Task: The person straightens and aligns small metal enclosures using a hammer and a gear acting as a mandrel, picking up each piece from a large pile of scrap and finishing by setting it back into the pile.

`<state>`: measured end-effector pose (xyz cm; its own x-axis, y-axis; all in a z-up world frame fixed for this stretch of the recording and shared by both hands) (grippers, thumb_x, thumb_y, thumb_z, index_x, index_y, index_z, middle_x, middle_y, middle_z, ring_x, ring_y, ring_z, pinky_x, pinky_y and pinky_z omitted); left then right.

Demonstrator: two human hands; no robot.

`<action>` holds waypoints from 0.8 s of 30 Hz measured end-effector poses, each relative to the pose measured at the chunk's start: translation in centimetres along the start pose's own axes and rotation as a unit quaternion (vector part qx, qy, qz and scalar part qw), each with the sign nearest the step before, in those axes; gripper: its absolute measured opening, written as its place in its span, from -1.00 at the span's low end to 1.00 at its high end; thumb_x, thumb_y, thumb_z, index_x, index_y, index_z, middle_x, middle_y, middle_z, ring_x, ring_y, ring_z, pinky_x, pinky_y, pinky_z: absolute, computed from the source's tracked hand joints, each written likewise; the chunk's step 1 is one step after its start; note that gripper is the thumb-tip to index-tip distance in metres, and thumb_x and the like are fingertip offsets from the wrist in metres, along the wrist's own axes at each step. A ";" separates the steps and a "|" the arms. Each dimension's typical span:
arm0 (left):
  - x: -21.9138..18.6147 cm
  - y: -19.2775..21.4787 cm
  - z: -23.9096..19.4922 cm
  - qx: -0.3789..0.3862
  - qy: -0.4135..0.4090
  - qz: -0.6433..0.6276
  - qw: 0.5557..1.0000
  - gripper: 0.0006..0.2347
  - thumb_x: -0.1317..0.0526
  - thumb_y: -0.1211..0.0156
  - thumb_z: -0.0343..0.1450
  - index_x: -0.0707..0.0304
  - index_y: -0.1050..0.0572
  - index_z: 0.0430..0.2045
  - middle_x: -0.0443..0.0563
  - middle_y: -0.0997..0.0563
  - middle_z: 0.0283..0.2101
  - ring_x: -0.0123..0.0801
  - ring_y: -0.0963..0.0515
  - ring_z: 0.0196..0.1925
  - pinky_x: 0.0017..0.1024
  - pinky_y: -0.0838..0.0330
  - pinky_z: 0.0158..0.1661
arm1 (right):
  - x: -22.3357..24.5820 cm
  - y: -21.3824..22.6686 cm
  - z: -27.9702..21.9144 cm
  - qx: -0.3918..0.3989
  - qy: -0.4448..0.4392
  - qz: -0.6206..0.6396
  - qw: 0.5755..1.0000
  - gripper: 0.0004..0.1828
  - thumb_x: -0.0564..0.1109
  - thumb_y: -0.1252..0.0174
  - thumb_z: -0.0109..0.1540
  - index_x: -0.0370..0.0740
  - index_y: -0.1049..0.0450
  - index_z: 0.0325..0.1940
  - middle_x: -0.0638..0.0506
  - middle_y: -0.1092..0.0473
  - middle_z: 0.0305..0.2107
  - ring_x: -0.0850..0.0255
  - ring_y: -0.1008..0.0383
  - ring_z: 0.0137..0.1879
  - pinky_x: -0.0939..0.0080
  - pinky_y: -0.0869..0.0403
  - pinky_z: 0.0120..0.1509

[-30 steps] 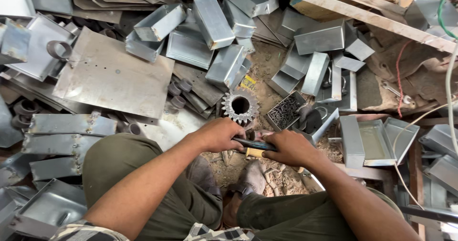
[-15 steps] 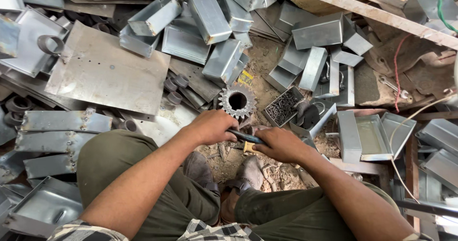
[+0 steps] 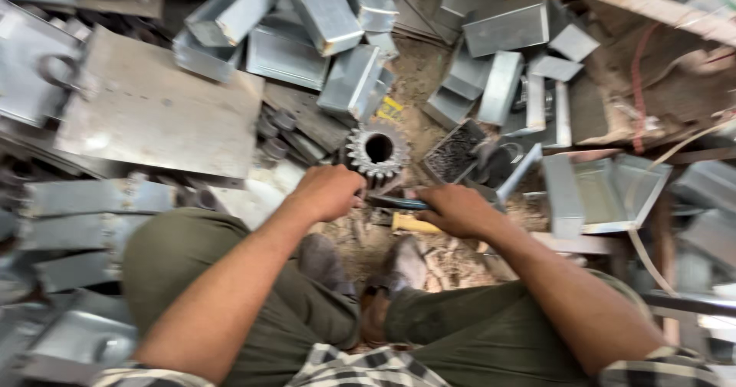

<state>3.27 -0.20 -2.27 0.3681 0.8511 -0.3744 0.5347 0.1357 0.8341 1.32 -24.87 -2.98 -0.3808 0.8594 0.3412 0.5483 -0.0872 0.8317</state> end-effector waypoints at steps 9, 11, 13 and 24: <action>-0.3 -1.8 0.1 0.092 -0.024 -0.026 0.995 -0.67 0.04 -0.36 0.33 0.02 -0.59 -0.05 0.15 -0.64 -0.02 0.01 -0.61 0.08 -0.08 -0.47 0.06 | 0.5 2.7 0.9 -0.191 -0.112 0.112 0.969 -0.64 0.10 -0.13 0.37 -0.26 -0.49 -0.25 -0.15 -0.47 -0.45 0.02 -0.45 -0.37 -0.07 -0.43 -0.27; -0.2 -2.5 0.3 0.104 -0.040 -0.033 0.993 -0.64 0.02 -0.37 0.32 0.02 -0.58 -0.04 0.13 -0.65 -0.01 -0.01 -0.61 0.09 -0.10 -0.47 0.07 | 1.4 4.1 0.4 -0.272 -0.069 0.164 0.946 -0.68 0.06 -0.09 0.39 -0.26 -0.45 -0.20 -0.10 -0.45 -0.49 0.13 -0.44 -0.41 0.00 -0.41 -0.30; -0.3 -3.2 0.5 0.113 -0.056 -0.039 0.991 -0.62 0.00 -0.37 0.30 0.03 -0.58 -0.03 0.11 -0.66 -0.01 -0.04 -0.61 0.11 -0.11 -0.47 0.09 | 1.9 4.2 0.3 -0.352 -0.025 0.211 0.911 -0.72 0.02 -0.05 0.40 -0.27 -0.40 -0.14 -0.05 -0.43 -0.53 0.25 -0.42 -0.45 0.06 -0.40 -0.32; -0.5 -2.6 0.2 0.103 -0.052 -0.020 0.993 -0.56 -0.05 -0.33 0.34 0.08 -0.51 0.05 0.11 -0.59 0.10 0.01 -0.55 0.16 -0.06 -0.44 0.12 | -6.9 -4.9 4.1 -0.099 -0.268 0.225 0.932 -0.68 0.11 -0.16 0.30 -0.21 -0.53 -0.25 -0.04 -0.58 -0.47 0.11 -0.64 -0.38 -0.01 -0.58 -0.26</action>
<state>1.82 -1.03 -4.37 0.4147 0.7882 -0.4547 0.6905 0.0528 0.7214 4.27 -28.32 -11.22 0.3099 0.8371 0.4508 0.3940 -0.5446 0.7404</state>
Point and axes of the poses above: each hand's wrist, its own z-axis towards the middle knuckle, its own y-axis out of the back of the hand, x = y × z, the point moved 3 cm from there along z, towards the middle knuckle
